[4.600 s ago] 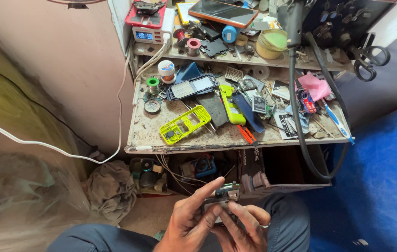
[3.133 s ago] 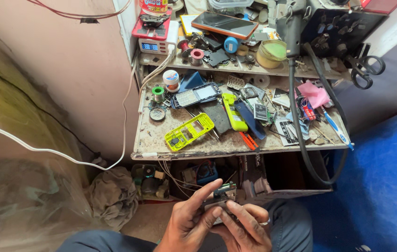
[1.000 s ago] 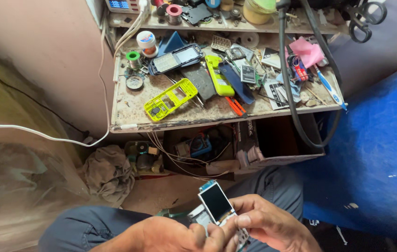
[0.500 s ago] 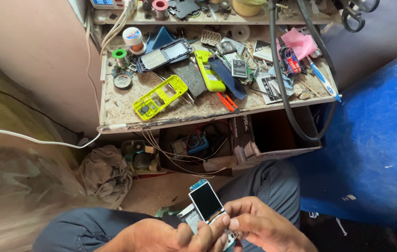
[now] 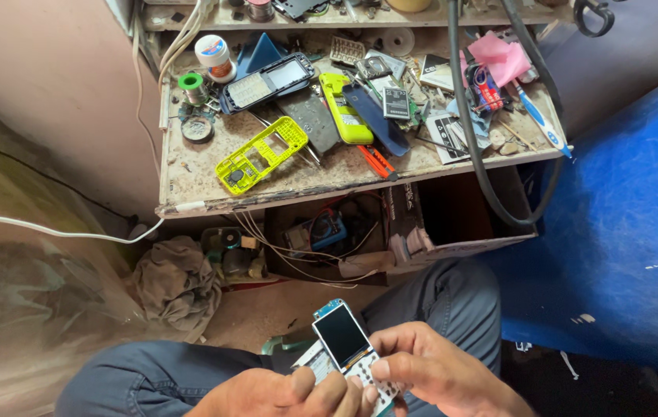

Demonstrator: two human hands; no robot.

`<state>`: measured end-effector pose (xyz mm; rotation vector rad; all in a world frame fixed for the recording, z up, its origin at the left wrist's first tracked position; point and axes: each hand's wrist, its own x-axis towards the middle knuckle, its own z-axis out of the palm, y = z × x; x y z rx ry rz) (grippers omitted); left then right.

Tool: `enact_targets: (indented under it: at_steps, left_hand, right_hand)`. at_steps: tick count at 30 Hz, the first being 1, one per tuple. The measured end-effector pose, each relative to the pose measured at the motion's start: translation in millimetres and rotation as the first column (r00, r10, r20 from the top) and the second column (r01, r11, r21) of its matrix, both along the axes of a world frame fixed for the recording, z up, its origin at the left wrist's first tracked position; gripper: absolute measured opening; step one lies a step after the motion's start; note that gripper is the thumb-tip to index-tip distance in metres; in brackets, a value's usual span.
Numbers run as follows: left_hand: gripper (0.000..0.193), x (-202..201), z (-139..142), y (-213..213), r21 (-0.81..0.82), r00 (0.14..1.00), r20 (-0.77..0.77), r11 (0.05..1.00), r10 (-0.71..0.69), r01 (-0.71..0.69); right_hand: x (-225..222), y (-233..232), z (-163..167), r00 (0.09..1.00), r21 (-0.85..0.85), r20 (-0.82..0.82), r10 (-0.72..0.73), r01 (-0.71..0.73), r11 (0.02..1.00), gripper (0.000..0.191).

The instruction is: The person assembles a small mobile phone by inserting the battery and closing the back cover, then powers it on and connects a charging cable. They test the keypad and screen, then disassemble the phone again and handle a yellow phone casing.

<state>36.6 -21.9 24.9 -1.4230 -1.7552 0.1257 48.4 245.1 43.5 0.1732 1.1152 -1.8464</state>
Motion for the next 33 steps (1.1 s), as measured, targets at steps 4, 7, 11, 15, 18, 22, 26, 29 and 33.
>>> enact_targets:
  at_steps: [4,7,11,15,18,22,26,29,33]
  left_hand:
    - [0.035,8,3,8,0.197,0.891,0.449,0.980,-0.066,-0.027]
    - [0.035,6,-8,28,0.668,0.589,0.696,0.672,-0.411,-0.320]
    - [0.023,10,-27,38,0.552,0.097,0.762,0.564,-0.641,-0.614]
    - [0.019,15,-40,47,0.432,-0.215,0.530,0.479,-0.820,-0.764]
    - [0.023,17,-44,50,0.399,-0.224,0.455,0.422,-0.862,-0.814]
    - [0.027,22,-45,53,0.460,-0.110,0.488,0.362,-0.866,-0.811]
    - [0.026,28,-43,60,0.467,-0.038,0.525,0.325,-0.851,-0.822]
    - [0.026,31,-41,63,0.501,0.007,0.532,0.308,-0.847,-0.809]
    - [0.026,33,-39,69,0.457,0.003,0.503,0.263,-0.864,-0.850]
  right_hand:
    - [-4,5,-4,1.000,0.090,0.014,-0.013,0.012,0.996,0.038]
    - [-7,7,-8,0.942,0.129,-0.310,-0.131,0.178,0.976,0.043]
    - [-4,0,-13,0.492,0.185,-0.871,0.007,0.315,0.931,0.044]
    - [-4,-11,-26,0.756,0.162,-0.638,-0.145,0.316,0.935,0.037]
    - [-1,-13,-33,0.810,0.122,-0.534,-0.243,0.358,0.926,0.033]
    - [7,-15,-42,0.769,0.127,-0.569,-0.293,0.434,0.892,0.034]
    - [13,-12,-52,0.720,0.059,-0.604,-0.343,0.469,0.881,0.036]
    - [18,-8,-57,0.695,0.106,-0.652,-0.304,0.480,0.871,0.038]
    - [24,-10,-63,0.591,0.100,-0.756,-0.282,0.530,0.842,0.056]
